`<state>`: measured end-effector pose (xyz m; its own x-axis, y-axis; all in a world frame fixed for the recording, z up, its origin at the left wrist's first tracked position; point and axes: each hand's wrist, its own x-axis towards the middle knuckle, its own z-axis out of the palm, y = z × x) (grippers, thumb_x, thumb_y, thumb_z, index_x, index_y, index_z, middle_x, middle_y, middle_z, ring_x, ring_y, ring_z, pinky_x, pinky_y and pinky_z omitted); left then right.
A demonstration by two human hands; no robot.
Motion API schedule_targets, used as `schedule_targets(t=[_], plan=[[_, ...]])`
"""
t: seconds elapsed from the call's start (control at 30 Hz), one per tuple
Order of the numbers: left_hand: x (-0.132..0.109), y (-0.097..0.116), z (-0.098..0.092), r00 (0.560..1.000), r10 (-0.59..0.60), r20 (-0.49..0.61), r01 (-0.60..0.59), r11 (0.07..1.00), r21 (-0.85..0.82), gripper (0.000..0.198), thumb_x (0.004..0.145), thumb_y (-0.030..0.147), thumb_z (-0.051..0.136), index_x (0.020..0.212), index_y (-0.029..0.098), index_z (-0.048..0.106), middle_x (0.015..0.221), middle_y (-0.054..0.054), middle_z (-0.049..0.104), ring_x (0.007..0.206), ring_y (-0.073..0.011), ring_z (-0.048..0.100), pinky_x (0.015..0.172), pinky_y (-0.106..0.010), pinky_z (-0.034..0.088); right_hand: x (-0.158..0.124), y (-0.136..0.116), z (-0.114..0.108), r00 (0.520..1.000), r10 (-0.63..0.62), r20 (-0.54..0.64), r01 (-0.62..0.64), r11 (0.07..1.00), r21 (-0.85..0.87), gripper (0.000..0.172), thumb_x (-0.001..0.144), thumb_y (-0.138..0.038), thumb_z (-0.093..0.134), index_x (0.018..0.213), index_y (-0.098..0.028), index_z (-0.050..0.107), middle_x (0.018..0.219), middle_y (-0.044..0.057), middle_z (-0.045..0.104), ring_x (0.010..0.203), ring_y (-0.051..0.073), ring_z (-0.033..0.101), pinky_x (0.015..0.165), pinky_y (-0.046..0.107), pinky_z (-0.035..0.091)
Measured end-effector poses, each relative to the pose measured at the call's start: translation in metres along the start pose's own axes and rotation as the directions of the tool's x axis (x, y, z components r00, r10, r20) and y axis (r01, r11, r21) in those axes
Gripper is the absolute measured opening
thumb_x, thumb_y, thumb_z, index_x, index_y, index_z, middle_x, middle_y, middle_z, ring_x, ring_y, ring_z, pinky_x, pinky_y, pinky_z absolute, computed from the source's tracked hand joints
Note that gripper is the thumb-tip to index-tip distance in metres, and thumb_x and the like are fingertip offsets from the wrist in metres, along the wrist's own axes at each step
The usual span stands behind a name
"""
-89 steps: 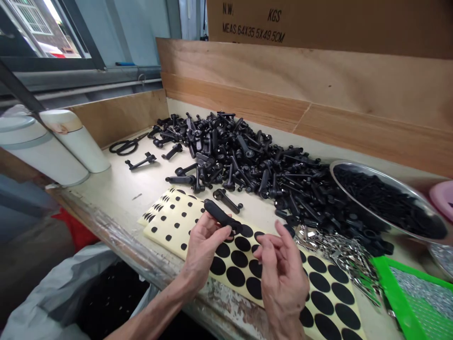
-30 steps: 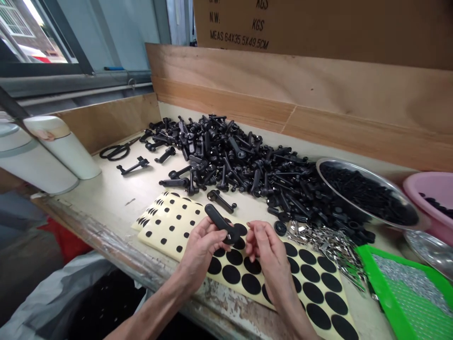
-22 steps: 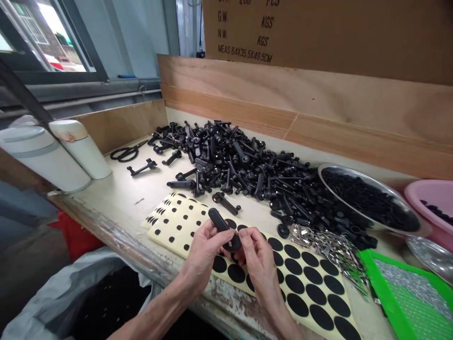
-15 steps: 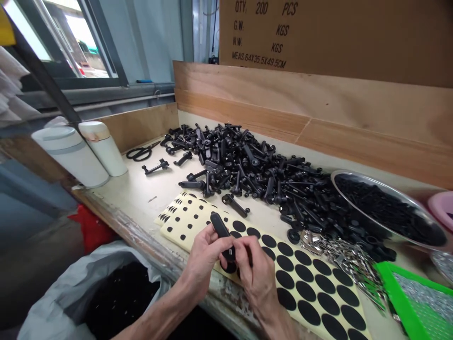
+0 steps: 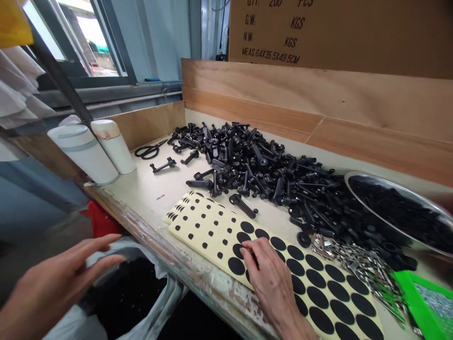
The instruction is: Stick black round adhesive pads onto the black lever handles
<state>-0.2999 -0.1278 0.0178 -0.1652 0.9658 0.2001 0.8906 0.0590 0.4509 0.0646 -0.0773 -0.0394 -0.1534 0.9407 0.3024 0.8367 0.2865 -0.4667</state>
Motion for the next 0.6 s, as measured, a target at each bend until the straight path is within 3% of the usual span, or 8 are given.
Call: schedule_targets(t=[0.07, 0.13, 0.2, 0.27, 0.37, 0.6], plan=[[0.003, 0.034, 0.027, 0.963, 0.26, 0.072, -0.248, 0.958, -0.141, 0.027, 0.086, 0.043, 0.057, 0.107, 0.029, 0.067, 0.1, 0.0, 0.071, 0.085, -0.0201, 0.064, 0.075, -0.028, 0.051, -0.005, -0.002, 0.005, 1.0, -0.017, -0.014, 0.015, 0.994, -0.111, 0.022, 0.096, -0.034, 0.041, 0.089, -0.023, 0.059, 0.084, 0.004, 0.06, 0.072, 0.021, 0.061, 0.057, 0.031, 0.046], [0.009, 0.081, 0.064, 0.86, 0.492, 0.136, -0.457, 0.861, -0.223, 0.022, 0.092, 0.028, 0.049, 0.107, 0.026, 0.065, 0.102, -0.005, 0.067, 0.092, -0.0197, 0.06, 0.079, -0.028, 0.049, -0.01, -0.003, 0.009, 0.998, -0.01, -0.063, -0.001, 0.986, -0.164, 0.021, 0.096, -0.034, 0.042, 0.089, -0.022, 0.058, 0.084, 0.005, 0.059, 0.074, 0.021, 0.06, 0.057, 0.031, 0.045], [0.014, 0.121, 0.101, 0.762, 0.614, 0.204, -0.584, 0.788, -0.193, 0.023, 0.091, 0.019, 0.051, 0.109, 0.025, 0.063, 0.109, -0.007, 0.063, 0.097, -0.0226, 0.055, 0.083, -0.034, 0.046, -0.014, -0.003, 0.012, 0.995, 0.005, -0.102, -0.023, 0.985, -0.172, 0.019, 0.095, -0.033, 0.042, 0.09, -0.022, 0.057, 0.084, 0.005, 0.059, 0.075, 0.022, 0.06, 0.058, 0.031, 0.045], [0.017, 0.142, 0.129, 0.714, 0.658, 0.241, -0.654, 0.749, -0.108, 0.019, 0.088, 0.023, 0.057, 0.106, 0.027, 0.063, 0.107, -0.007, 0.061, 0.094, -0.0246, 0.052, 0.081, -0.04, 0.043, -0.014, -0.002, 0.013, 0.994, 0.033, -0.102, -0.047, 0.99, -0.133, 0.015, 0.094, -0.03, 0.045, 0.088, -0.023, 0.057, 0.083, 0.004, 0.06, 0.075, 0.021, 0.061, 0.058, 0.03, 0.045], [0.017, 0.144, 0.147, 0.686, 0.677, 0.266, -0.699, 0.715, -0.018, 0.023, 0.087, 0.033, 0.061, 0.109, 0.029, 0.06, 0.108, -0.007, 0.058, 0.091, -0.0257, 0.049, 0.079, -0.042, 0.038, -0.012, -0.002, 0.013, 0.996, 0.078, -0.032, -0.079, 0.997, -0.021, 0.011, 0.09, -0.025, 0.05, 0.08, -0.024, 0.054, 0.081, 0.002, 0.059, 0.072, 0.018, 0.061, 0.059, 0.028, 0.046], [0.016, 0.14, 0.145, 0.672, 0.677, 0.299, -0.717, 0.696, 0.037, 0.04, 0.086, 0.041, 0.061, 0.123, 0.029, 0.05, 0.112, -0.006, 0.055, 0.09, -0.0249, 0.046, 0.079, -0.042, 0.033, -0.016, 0.003, 0.018, 0.987, 0.142, -0.079, -0.13, 0.982, 0.135, 0.01, 0.092, -0.028, 0.046, 0.091, -0.023, 0.055, 0.091, 0.004, 0.055, 0.073, 0.017, 0.06, 0.062, 0.029, 0.049]])
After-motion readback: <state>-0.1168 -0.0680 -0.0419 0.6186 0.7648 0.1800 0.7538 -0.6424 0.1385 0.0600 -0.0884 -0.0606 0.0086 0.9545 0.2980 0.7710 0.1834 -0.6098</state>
